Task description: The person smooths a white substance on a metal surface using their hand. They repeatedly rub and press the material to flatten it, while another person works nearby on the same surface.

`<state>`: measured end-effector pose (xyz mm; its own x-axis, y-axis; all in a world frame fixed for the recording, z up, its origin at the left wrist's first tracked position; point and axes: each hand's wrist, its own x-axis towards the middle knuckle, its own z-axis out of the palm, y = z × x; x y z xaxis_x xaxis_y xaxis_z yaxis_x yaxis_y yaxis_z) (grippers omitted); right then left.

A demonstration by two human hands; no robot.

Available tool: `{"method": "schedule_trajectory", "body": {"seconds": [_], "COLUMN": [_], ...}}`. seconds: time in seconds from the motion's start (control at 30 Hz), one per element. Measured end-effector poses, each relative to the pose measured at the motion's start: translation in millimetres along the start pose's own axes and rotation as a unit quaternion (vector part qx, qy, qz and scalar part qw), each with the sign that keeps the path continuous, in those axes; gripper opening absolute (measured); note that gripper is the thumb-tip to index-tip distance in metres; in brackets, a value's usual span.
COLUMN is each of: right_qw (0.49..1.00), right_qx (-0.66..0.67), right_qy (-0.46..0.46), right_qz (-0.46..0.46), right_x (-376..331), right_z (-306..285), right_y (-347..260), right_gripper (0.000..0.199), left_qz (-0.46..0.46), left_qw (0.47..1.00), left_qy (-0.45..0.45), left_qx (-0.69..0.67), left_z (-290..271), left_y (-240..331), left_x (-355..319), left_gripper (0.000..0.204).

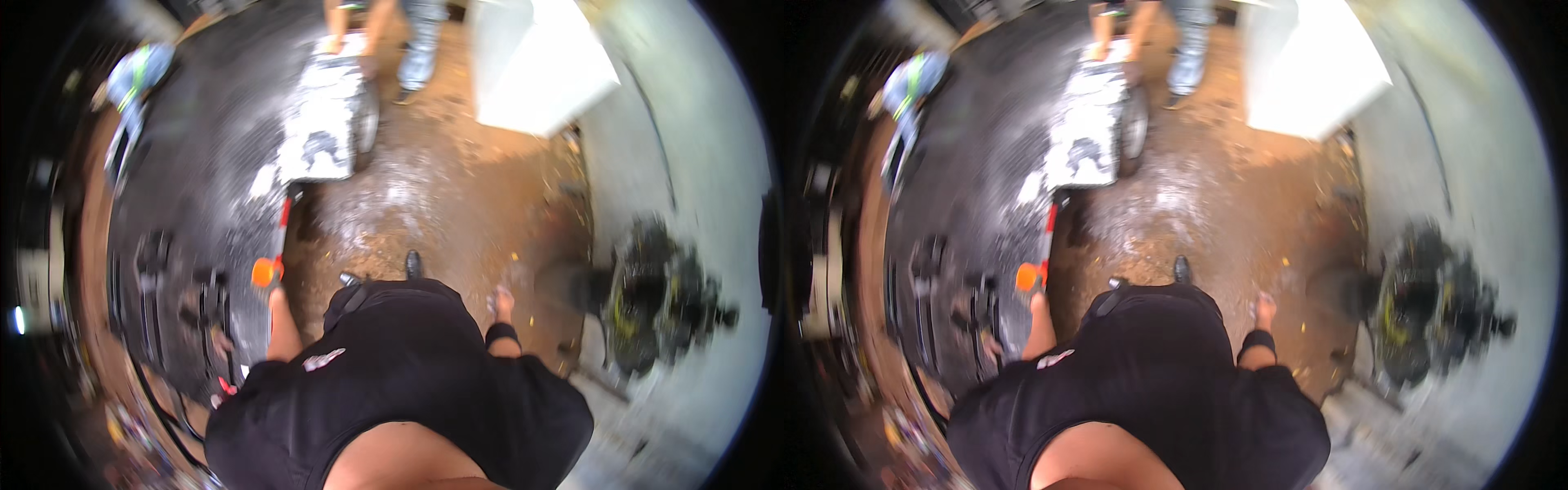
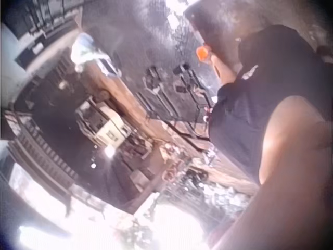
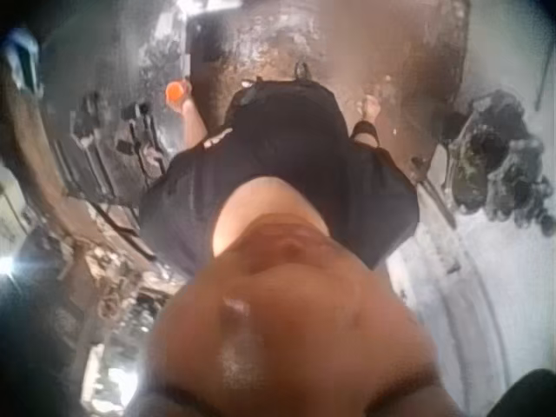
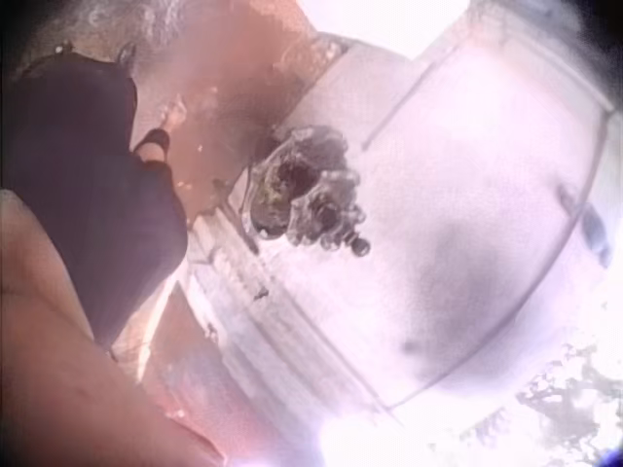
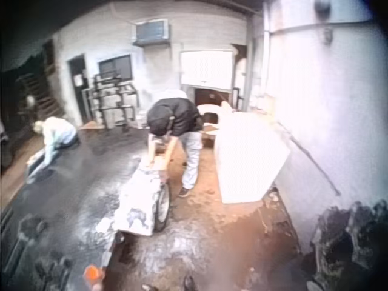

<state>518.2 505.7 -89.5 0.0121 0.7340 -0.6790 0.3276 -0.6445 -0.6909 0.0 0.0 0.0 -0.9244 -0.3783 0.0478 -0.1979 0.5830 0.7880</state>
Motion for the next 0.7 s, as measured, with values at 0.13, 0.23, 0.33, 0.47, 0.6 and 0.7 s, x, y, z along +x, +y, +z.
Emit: {"method": "schedule_trajectory", "body": {"seconds": [0.13,0.23,0.33,0.47,0.6,0.7], "right_qw": [0.994,0.997,0.998,1.0,0.99,0.973], "right_qx": [-0.056,-0.032,-0.014,-0.026,-0.121,-0.222], "right_qy": [0.034,0.013,0.005,-0.003,-0.016,-0.052], "right_qz": [0.09,0.072,0.057,-0.01,-0.063,-0.033], "right_x": [-41.6,-62.3,-64.7,-77.5,-103.7,-140.1], "right_z": [-14.5,25.0,27.8,64.0,51.6,47.9], "right_y": [-14.2,-9.0,-38.8,-63.3,-84.8,-89.3], "right_gripper": [0.022,0.023,0.023,0.026,0.035,0.04], "left_qz": [-0.027,-0.003,0.004,0.074,0.052,0.069], "left_qw": [0.992,0.991,0.998,0.992,0.984,0.988], "left_qy": [-0.033,0.03,-0.05,-0.088,-0.156,-0.06], "left_qx": [0.115,0.133,0.039,0.047,0.072,0.125], "left_z": [17.4,-18.7,-9.3,-10.1,3.6,-9.7], "left_y": [34.0,-3.9,-5.6,-35.1,-35.7,-84.8], "left_x": [-19.9,20.1,18.2,54.8,59.7,84.5], "left_gripper": [0.086,0.091,0.095,0.091,0.083,0.078]}}
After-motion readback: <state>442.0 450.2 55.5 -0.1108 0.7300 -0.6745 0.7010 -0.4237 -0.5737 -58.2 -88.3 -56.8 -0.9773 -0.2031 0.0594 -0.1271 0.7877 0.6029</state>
